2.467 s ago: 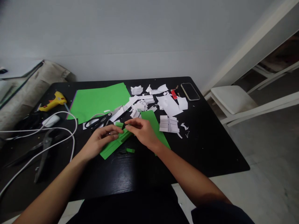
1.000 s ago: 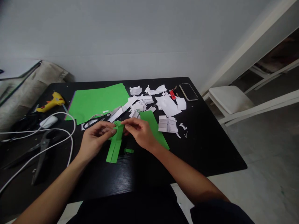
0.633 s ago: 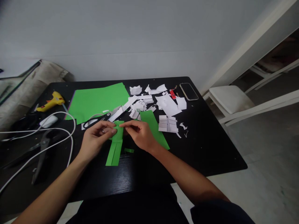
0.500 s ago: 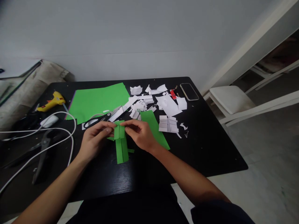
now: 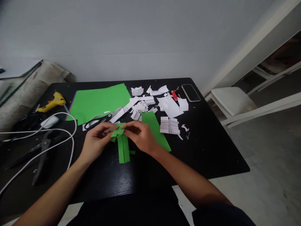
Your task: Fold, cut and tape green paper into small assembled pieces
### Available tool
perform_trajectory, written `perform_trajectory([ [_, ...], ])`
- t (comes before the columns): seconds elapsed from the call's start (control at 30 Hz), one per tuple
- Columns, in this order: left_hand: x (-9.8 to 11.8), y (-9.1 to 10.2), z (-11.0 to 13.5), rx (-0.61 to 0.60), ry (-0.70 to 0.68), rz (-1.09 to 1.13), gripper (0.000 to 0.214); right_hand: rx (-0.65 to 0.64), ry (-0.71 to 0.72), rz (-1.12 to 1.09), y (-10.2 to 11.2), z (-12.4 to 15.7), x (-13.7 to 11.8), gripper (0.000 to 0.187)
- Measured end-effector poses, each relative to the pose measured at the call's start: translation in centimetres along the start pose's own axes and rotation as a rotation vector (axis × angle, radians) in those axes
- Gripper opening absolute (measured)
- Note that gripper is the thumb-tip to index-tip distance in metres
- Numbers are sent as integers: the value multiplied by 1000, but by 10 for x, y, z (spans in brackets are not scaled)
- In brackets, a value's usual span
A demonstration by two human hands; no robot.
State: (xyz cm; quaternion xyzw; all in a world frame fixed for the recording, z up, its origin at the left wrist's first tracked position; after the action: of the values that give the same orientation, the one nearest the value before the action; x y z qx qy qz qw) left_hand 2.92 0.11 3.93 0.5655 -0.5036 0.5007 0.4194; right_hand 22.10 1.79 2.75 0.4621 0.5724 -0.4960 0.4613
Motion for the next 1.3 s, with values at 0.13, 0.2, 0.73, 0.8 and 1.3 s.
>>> perform_trajectory([
  [0.13, -2, 1, 0, 7, -44, -49, 13, 7, 32, 2, 0, 1, 0, 16],
  [0.2, -3, 1, 0, 14, -52, -61, 16, 13, 40, 24, 0, 1, 0, 15],
  [0.73, -4, 3, 3, 40, -209, -95, 9, 73, 200, 161, 2, 4, 0, 7],
  [0.8, -7, 5, 4, 50, -231, -131, 9, 80, 205, 170, 1, 4, 1, 7],
  [1.3, -9, 3, 11, 128, -224, -164, 17, 98, 137, 84, -3, 9, 3, 22],
])
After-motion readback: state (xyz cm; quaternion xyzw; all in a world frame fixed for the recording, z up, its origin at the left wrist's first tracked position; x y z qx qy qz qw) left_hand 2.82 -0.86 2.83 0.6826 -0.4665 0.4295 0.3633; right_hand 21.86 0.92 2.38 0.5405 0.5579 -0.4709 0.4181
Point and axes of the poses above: each hand's wrist, its own z-axis away from the middle knuckle, its own y-axis out of the back of the hand, x = y × z, the point moved 2 cm from there along -z, towards the middle knuckle, and after that the axes turned 11 degrees about x, right-handed, at the moved point
